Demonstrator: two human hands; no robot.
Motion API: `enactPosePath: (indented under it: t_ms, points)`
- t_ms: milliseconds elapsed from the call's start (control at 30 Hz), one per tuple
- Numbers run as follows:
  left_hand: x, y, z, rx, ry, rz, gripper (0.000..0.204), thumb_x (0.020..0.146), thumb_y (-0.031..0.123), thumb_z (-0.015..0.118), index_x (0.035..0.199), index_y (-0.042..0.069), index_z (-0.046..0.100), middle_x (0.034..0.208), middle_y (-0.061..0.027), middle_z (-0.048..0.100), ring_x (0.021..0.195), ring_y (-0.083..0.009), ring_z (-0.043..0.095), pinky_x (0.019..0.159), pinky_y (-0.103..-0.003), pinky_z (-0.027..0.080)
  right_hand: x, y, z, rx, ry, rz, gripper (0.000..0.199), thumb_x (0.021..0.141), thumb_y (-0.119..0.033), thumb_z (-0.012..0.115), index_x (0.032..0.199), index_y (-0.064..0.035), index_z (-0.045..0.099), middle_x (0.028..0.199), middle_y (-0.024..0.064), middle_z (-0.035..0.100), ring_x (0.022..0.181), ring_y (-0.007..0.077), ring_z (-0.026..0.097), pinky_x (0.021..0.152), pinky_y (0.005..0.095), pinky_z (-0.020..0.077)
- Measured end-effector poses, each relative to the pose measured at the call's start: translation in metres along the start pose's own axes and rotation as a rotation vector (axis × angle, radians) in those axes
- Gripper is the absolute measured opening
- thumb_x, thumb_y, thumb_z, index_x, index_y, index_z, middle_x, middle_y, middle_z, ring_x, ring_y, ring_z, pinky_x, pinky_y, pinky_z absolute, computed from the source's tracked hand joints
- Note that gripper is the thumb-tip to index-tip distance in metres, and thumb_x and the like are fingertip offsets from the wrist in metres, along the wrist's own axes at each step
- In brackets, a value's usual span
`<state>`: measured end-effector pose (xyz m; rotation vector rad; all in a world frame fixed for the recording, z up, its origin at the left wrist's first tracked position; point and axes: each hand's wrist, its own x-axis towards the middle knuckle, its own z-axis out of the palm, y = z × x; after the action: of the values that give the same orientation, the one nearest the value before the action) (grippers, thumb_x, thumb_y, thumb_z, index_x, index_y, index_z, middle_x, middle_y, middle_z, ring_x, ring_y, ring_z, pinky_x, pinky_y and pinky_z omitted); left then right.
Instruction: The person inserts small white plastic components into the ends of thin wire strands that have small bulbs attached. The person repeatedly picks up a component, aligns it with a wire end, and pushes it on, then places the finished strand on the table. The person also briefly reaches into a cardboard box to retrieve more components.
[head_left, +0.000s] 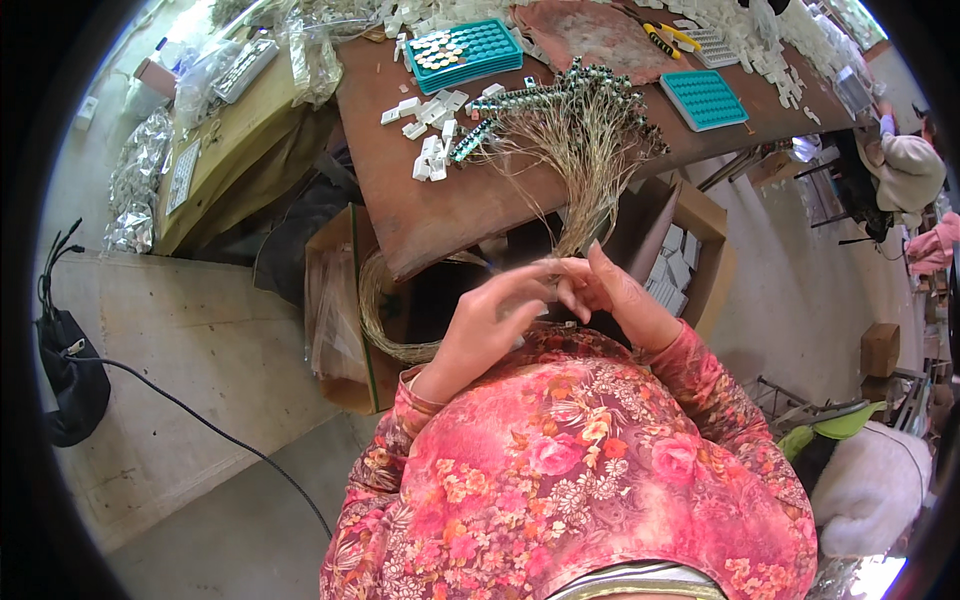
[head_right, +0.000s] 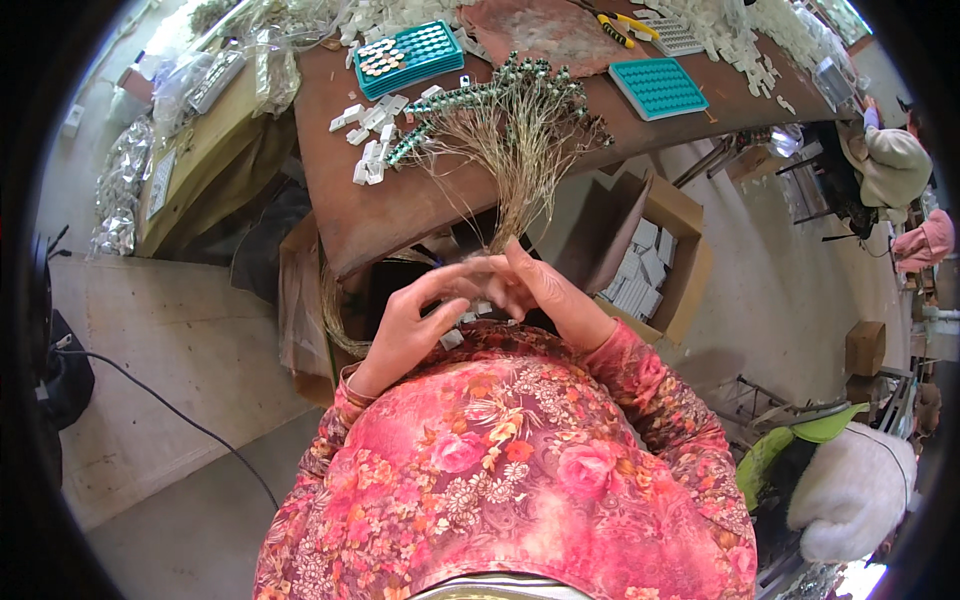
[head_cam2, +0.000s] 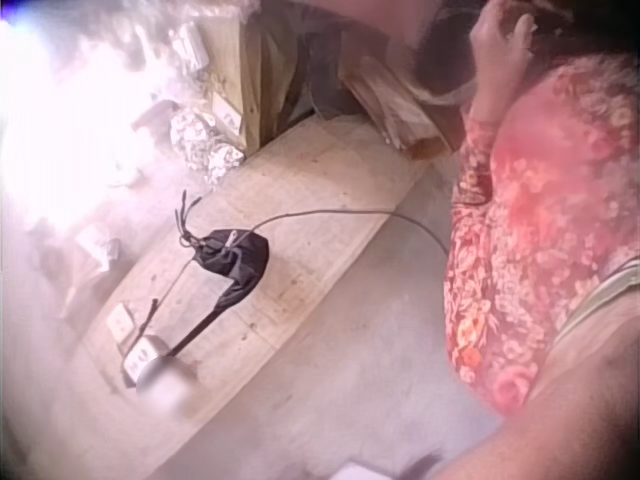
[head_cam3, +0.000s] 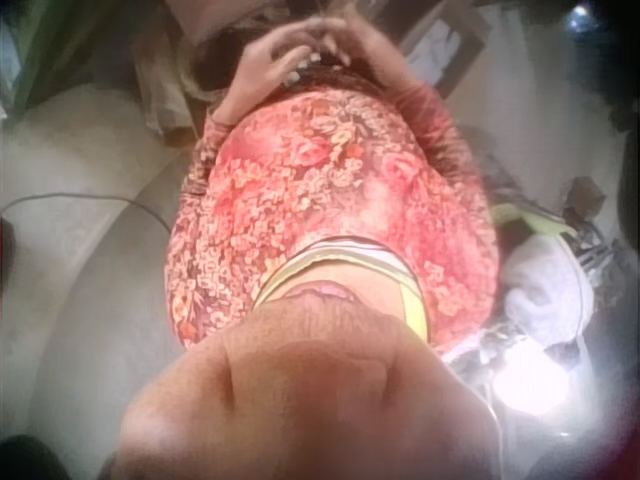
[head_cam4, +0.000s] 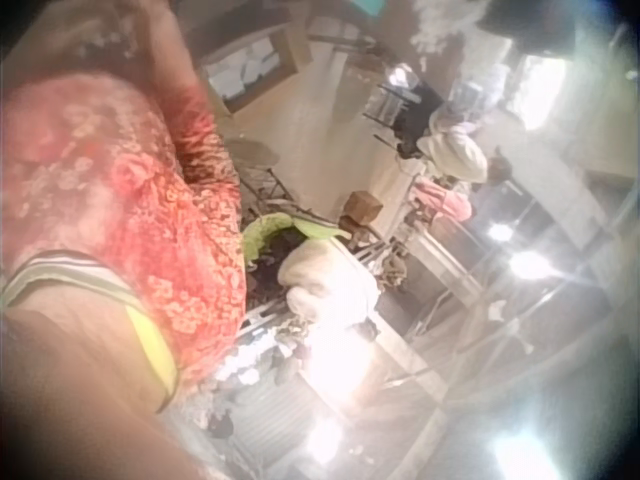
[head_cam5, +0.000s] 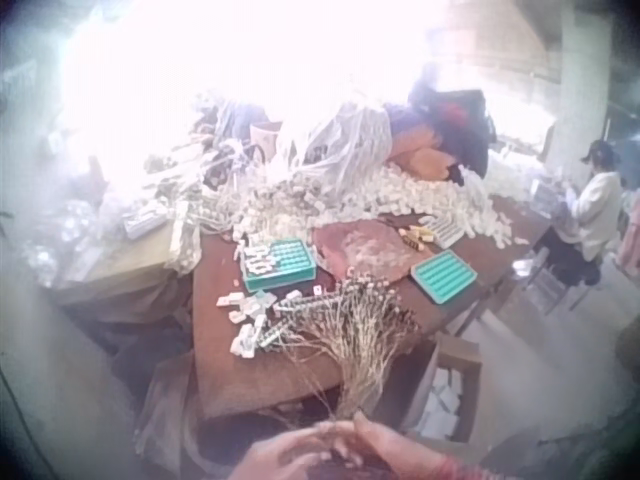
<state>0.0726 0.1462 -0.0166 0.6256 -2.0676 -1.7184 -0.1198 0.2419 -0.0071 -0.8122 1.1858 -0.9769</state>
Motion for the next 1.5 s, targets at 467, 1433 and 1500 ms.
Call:
enactPosePath:
  t_ms: [467, 1433, 1500]
  points:
    - [-0.009, 0.015, 0.012, 0.079, -0.215, 0.179, 0.056, 0.08, 0.01, 0.069, 0.132, 0.002, 0.048, 0.127, -0.0164, 0.055, 0.12, -0.0298, 0.052, 0.099, -0.036, 0.042, -0.006, -0.007, 0.008, -0.03, 0.265, -0.084, 0.019, 0.092, -0.021, 0.058, 0.087, -0.0026, 0.061, 0.079, -0.0005, 0.059, 0.079, 0.0089, 0.057, 0.077, 0.0241, 0.0446]
    - [0.007, -0.03, -0.011, -0.21, 0.154, -0.239, 0.016, 0.09, 0.016, 0.064, 0.09, 0.001, 0.06, 0.064, 0.0042, 0.046, 0.056, -0.0032, 0.038, 0.049, -0.022, 0.032, -0.001, -0.001, -0.005, -0.526, 0.211, -0.297, 0.014, 0.091, -0.012, 0.058, 0.095, 0.0004, 0.064, 0.073, 0.0109, 0.063, 0.061, 0.0148, 0.059, 0.058, 0.0287, 0.0472]
    - [0.002, -0.023, -0.015, -0.191, 0.175, -0.213, 0.015, 0.09, 0.014, 0.064, 0.09, 0.0, 0.059, 0.068, 0.0055, 0.048, 0.061, -0.0024, 0.039, 0.052, -0.02, 0.033, 0.009, 0.015, 0.001, -0.449, 0.242, -0.222, 0.015, 0.092, -0.012, 0.057, 0.095, 0.001, 0.063, 0.07, 0.0088, 0.061, 0.06, 0.0144, 0.058, 0.057, 0.0282, 0.0465]
